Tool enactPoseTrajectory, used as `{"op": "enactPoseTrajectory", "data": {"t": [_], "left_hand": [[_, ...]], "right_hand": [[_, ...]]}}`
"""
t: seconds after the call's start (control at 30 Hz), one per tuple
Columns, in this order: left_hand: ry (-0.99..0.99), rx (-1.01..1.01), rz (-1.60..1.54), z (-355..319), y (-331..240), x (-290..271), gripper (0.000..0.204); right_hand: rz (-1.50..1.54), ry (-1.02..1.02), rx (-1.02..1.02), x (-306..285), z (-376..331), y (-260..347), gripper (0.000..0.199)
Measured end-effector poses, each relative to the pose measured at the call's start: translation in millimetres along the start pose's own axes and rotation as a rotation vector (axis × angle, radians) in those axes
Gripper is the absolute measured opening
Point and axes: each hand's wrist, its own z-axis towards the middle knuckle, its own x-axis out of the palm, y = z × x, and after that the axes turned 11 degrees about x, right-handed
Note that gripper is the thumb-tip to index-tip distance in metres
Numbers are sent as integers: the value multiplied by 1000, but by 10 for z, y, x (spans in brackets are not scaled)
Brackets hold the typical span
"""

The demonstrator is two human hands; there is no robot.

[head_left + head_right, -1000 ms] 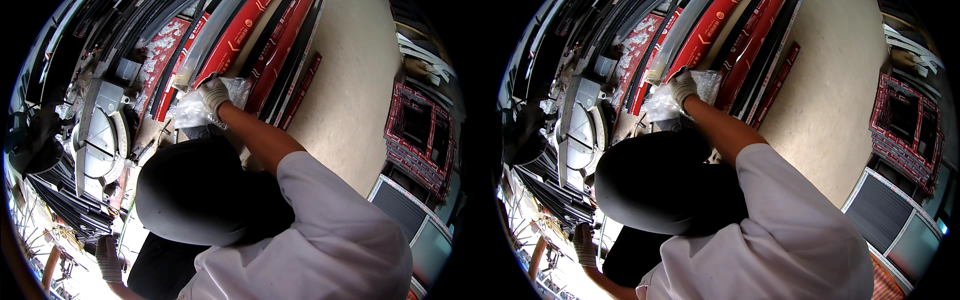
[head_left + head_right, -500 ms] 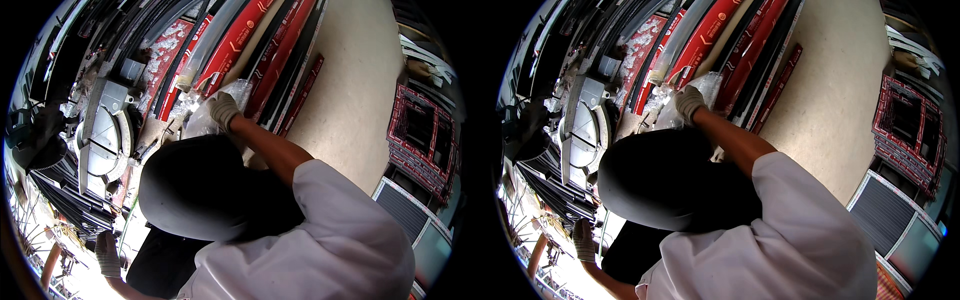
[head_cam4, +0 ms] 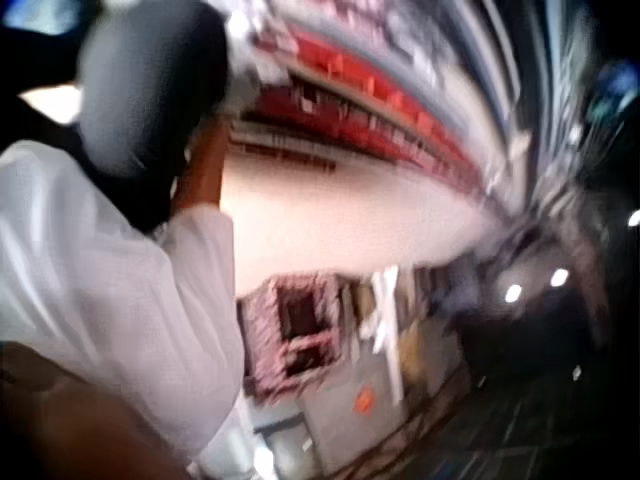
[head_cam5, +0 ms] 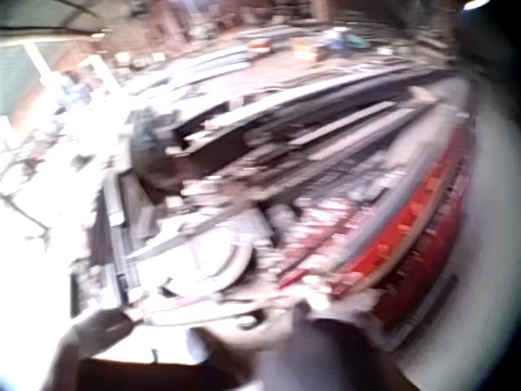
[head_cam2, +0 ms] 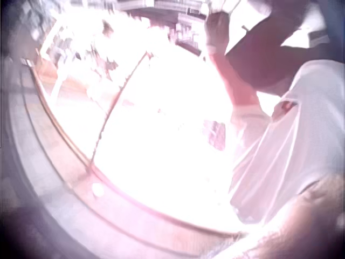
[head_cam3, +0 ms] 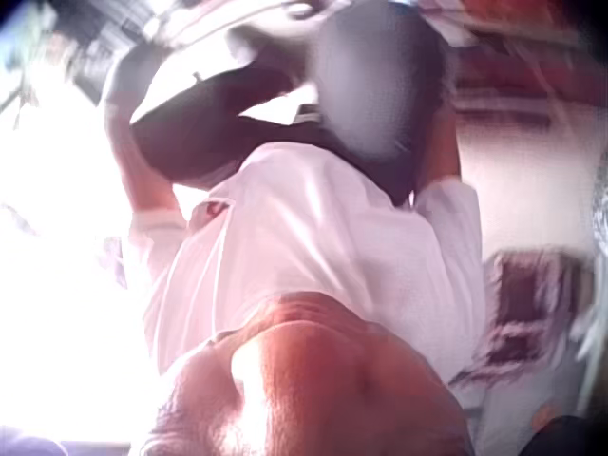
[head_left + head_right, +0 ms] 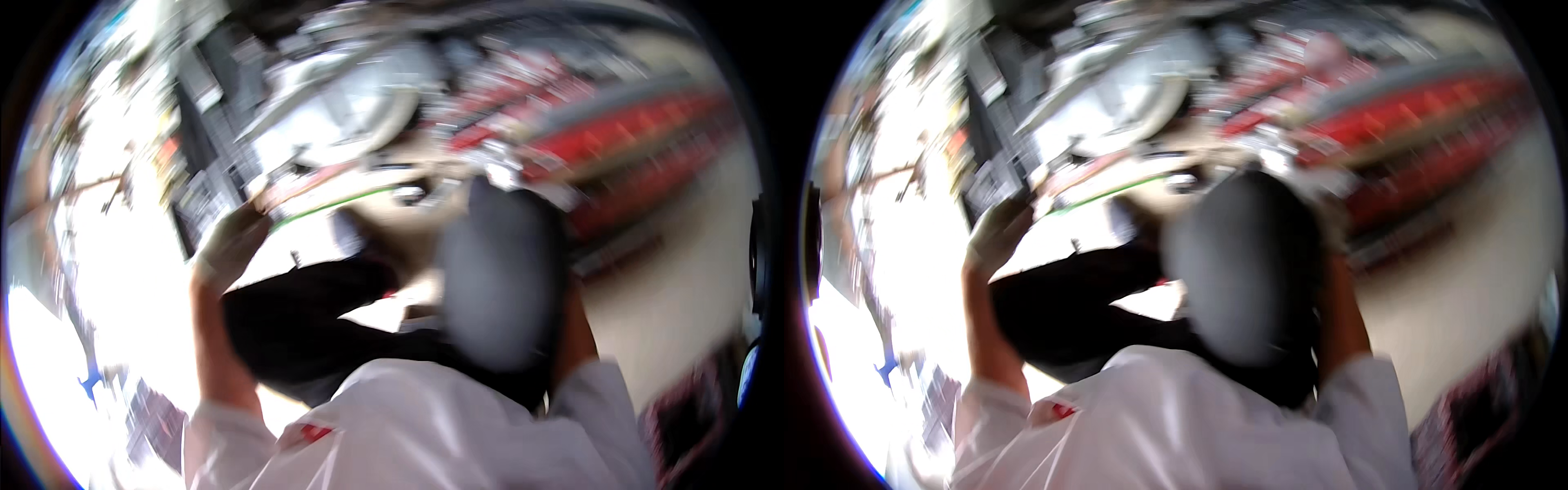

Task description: The person measures a long metal profile with a tape measure, marks it with a marker, and uses a chop saw to cut the profile. The person handles the profile and tools directly, performing measurement, marking, and cutting actions in a workshop setting.

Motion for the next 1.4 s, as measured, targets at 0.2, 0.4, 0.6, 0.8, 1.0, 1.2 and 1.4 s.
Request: {"op": "enactPoseTrajectory", "data": {"t": [0.2, 0.4, 0.6, 0.8, 1.0, 1.2, 1.4], "left_hand": [[67, 93, 305, -3, -235, -404, 39], [-107, 90, 139, -550, 3, -389, 41], [-141, 184, 207, -628, 79, -374, 41], [-109, 130, 192, -749, 151, -454, 40], [-85, 107, 204, -758, 252, -453, 41], [-81, 91, 164, -788, 289, -480, 43], [-80, 91, 183, -758, 272, -466, 41]], "right_hand": [[294, -1, 50, 122, 457, 29, 67], [352, 156, -25, 134, 965, 657, 66], [481, 290, 55, 101, 1388, 945, 65], [545, 394, 97, 170, 1587, 1283, 64], [616, 450, 158, 216, 1708, 1402, 63], [687, 492, 204, 232, 1808, 1425, 62], [761, 515, 261, 221, 1888, 1295, 62]]}}
